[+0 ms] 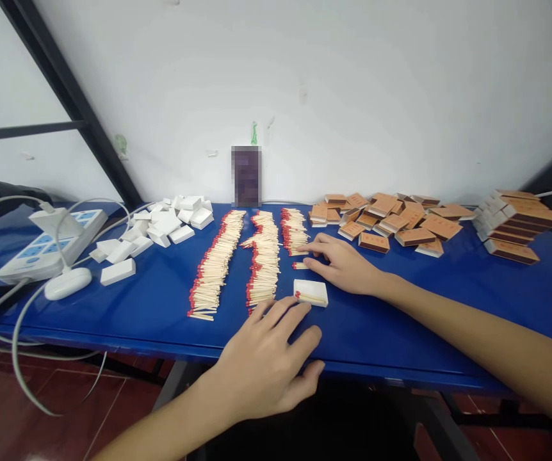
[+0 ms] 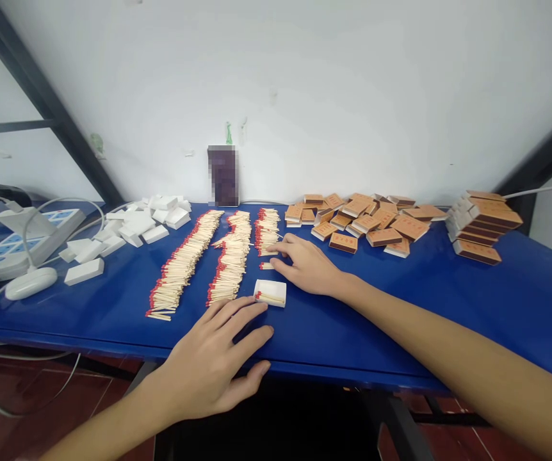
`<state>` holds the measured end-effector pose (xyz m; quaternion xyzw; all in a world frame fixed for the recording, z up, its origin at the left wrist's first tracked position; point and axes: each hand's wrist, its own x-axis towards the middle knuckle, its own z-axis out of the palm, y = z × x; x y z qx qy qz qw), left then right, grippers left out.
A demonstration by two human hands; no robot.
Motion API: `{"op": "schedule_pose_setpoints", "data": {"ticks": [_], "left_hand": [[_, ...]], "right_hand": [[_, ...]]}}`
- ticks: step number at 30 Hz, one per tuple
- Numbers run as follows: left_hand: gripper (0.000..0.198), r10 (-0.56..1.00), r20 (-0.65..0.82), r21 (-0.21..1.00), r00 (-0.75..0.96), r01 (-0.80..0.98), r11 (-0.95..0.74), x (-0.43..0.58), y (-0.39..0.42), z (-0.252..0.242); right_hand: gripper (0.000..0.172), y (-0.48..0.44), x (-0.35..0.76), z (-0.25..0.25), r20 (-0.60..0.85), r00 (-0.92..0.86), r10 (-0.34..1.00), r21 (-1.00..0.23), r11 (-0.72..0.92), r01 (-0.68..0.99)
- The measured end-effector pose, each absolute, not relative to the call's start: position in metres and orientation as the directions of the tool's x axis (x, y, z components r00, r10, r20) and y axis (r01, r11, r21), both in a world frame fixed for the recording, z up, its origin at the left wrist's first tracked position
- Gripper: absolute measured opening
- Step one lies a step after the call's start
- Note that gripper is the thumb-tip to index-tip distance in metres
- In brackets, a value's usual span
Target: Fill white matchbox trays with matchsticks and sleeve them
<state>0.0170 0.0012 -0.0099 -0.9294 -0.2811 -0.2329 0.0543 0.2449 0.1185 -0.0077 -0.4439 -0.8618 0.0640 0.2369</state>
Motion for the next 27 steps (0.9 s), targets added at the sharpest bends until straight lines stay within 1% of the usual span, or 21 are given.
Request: {"op": "schedule_pose_setpoints", "data": {"ticks": [6, 18, 22, 27], "left_hand": [[0.028, 0.495, 0.461, 0.03, 0.737, 0.544, -0.838, 0.017, 0.001, -0.01], [0.028, 0.495, 0.456, 0.033, 0.739, 0.542, -0.84, 0.017, 0.001, -0.01], [0.028, 0.495, 0.46, 0.032, 0.738, 0.543, -0.839, 0.017, 0.002, -0.011], [0.028, 0.494, 0.456, 0.034, 0.74, 0.541, -0.841, 0.017, 0.002, -0.012]], "right_hand": [[0.033, 0.118, 0.245, -0.006, 0.34, -0.492, 0.801, -0.341, 0.593, 0.73], [0.028, 0.118, 0.245, -0.007, 0.371, -0.48, 0.795, -0.365, 0.6, 0.711], [0.029, 0.122, 0.246, -0.006, 0.377, -0.429, 0.821, -0.42, 0.564, 0.711], [0.03, 0.131, 0.248, -0.005, 0.316, -0.38, 0.869, -0.551, 0.494, 0.672]]}}
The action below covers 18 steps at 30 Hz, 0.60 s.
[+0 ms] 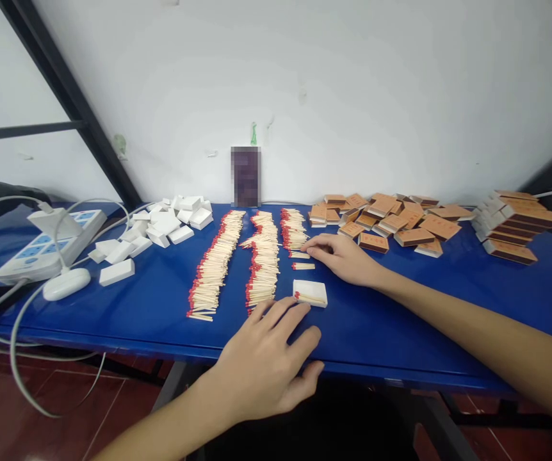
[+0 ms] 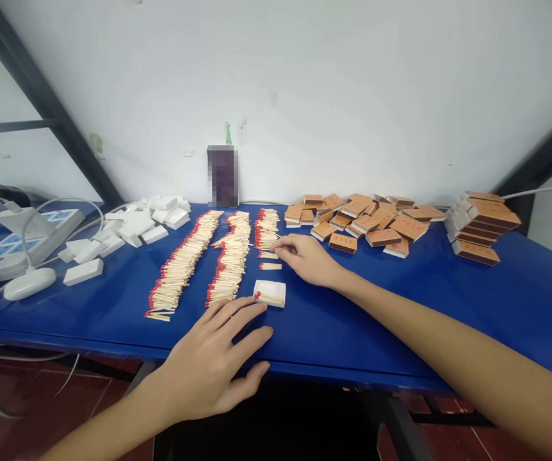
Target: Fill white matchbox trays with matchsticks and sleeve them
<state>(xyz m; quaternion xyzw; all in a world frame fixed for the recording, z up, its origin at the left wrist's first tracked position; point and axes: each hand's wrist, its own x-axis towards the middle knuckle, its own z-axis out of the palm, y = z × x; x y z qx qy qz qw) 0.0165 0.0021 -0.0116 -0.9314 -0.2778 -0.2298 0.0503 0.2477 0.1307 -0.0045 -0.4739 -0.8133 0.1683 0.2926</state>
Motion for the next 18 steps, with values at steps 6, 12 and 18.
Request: {"op": "schedule_pose_setpoints", "data": {"ticks": [6, 12, 18], "left_hand": [[0.028, 0.492, 0.457, 0.034, 0.741, 0.539, -0.842, 0.0162, 0.0016, -0.0113], [0.028, 0.489, 0.465, 0.028, 0.738, 0.54, -0.841, 0.0169, 0.0022, -0.0107], [0.028, 0.487, 0.464, 0.027, 0.74, 0.538, -0.843, 0.017, 0.0018, -0.0112]], "right_hand": [[0.029, 0.1328, 0.2417, 0.0, 0.262, -0.382, 0.886, -0.567, 0.462, 0.682], [0.028, 0.1327, 0.2379, 0.0012, 0.231, -0.363, 0.903, -0.569, 0.428, 0.702], [0.028, 0.133, 0.2407, -0.0008, 0.249, -0.376, 0.892, -0.568, 0.449, 0.69]]}}
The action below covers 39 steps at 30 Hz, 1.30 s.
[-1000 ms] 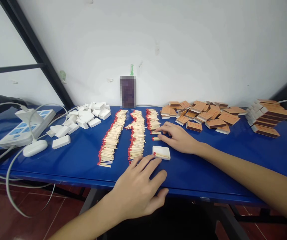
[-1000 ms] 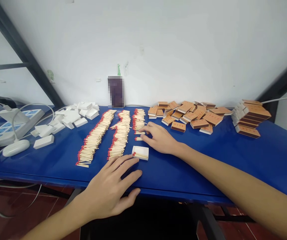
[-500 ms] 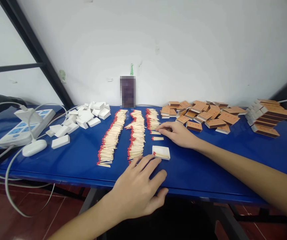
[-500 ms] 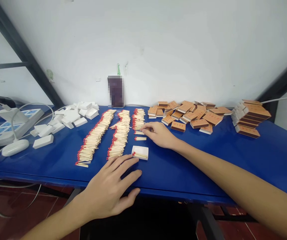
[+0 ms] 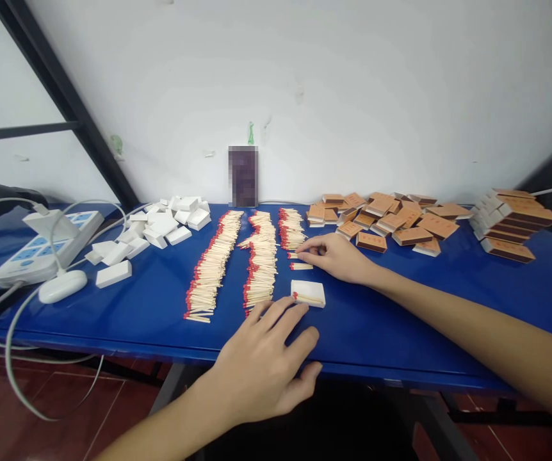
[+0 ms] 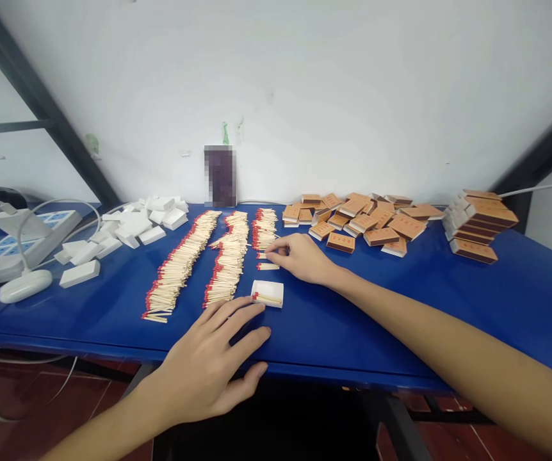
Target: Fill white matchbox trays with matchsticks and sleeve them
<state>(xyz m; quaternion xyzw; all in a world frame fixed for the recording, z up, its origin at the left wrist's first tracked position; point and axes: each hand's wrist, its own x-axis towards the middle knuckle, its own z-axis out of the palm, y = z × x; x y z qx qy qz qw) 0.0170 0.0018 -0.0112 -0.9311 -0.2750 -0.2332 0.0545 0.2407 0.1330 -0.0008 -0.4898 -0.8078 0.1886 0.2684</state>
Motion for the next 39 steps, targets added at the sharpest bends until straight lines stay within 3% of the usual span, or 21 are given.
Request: {"op": "schedule_pose_setpoints", "data": {"ticks": [39], "left_hand": [[0.028, 0.499, 0.449, 0.042, 0.741, 0.541, -0.84, 0.0163, 0.0016, -0.0087]], "right_hand": [[0.031, 0.1254, 0.2442, 0.0014, 0.231, -0.413, 0.881, -0.603, 0.463, 0.649]]}}
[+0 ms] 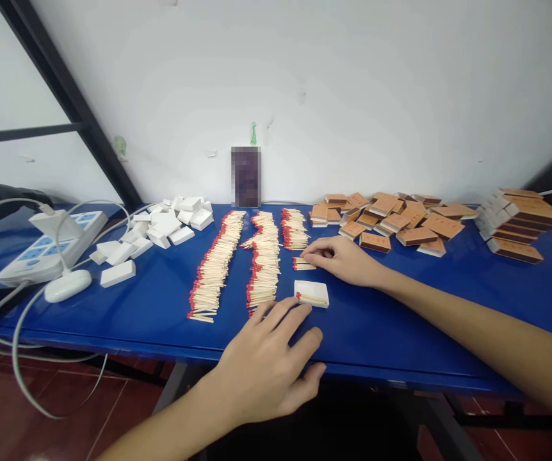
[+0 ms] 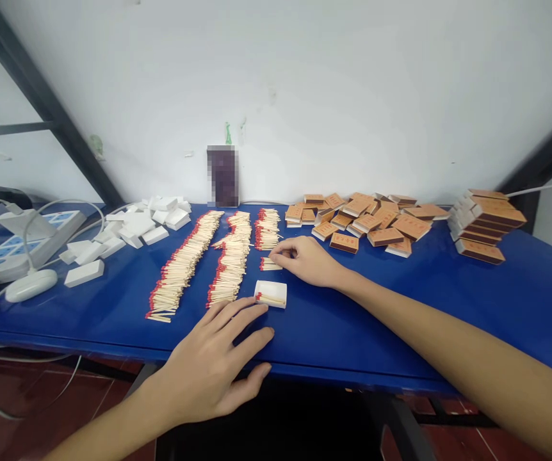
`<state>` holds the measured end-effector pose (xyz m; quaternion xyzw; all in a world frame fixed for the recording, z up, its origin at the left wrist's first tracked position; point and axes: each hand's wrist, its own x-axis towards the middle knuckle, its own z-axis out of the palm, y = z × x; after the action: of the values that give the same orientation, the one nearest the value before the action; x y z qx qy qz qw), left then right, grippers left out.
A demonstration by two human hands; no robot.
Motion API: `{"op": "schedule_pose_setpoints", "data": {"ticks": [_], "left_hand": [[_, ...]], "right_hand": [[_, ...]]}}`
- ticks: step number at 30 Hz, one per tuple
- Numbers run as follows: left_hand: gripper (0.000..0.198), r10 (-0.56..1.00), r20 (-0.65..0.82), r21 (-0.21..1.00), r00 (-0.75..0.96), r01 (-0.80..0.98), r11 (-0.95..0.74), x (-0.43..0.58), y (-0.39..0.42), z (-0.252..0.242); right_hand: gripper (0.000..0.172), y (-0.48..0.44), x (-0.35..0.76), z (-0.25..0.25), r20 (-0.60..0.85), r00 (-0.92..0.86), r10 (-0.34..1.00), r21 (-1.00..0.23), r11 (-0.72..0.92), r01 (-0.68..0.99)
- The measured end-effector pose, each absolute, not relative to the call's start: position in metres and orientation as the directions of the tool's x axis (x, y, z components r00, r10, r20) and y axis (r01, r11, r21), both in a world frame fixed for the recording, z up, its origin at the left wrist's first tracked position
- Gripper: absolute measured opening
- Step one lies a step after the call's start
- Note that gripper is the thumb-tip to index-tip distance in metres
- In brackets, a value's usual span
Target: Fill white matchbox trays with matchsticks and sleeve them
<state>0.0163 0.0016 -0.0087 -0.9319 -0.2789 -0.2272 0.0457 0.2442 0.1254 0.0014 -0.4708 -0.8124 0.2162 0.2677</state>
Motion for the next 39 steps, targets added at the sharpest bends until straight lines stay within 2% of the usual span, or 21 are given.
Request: {"op": "schedule_pose_setpoints", "data": {"ticks": [11, 33, 39], "left_hand": [[0.026, 0.455, 0.465, 0.017, 0.76, 0.506, -0.862, 0.0161, 0.0013, -0.0092], [0.026, 0.462, 0.446, 0.008, 0.766, 0.513, -0.858, 0.0164, 0.0018, -0.0097], [0.027, 0.456, 0.45, 0.013, 0.768, 0.505, -0.863, 0.0164, 0.0017, -0.0097]], "right_hand": [[0.032, 0.1203, 0.2457, 0.0041, 0.225, -0.464, 0.857, -0.556, 0.504, 0.661], [0.036, 0.1205, 0.2489, 0.0021, 0.212, -0.499, 0.84, -0.574, 0.521, 0.632], [0.031, 0.1173, 0.2489, 0.0042, 0.266, -0.523, 0.81, -0.518, 0.577, 0.631]]}}
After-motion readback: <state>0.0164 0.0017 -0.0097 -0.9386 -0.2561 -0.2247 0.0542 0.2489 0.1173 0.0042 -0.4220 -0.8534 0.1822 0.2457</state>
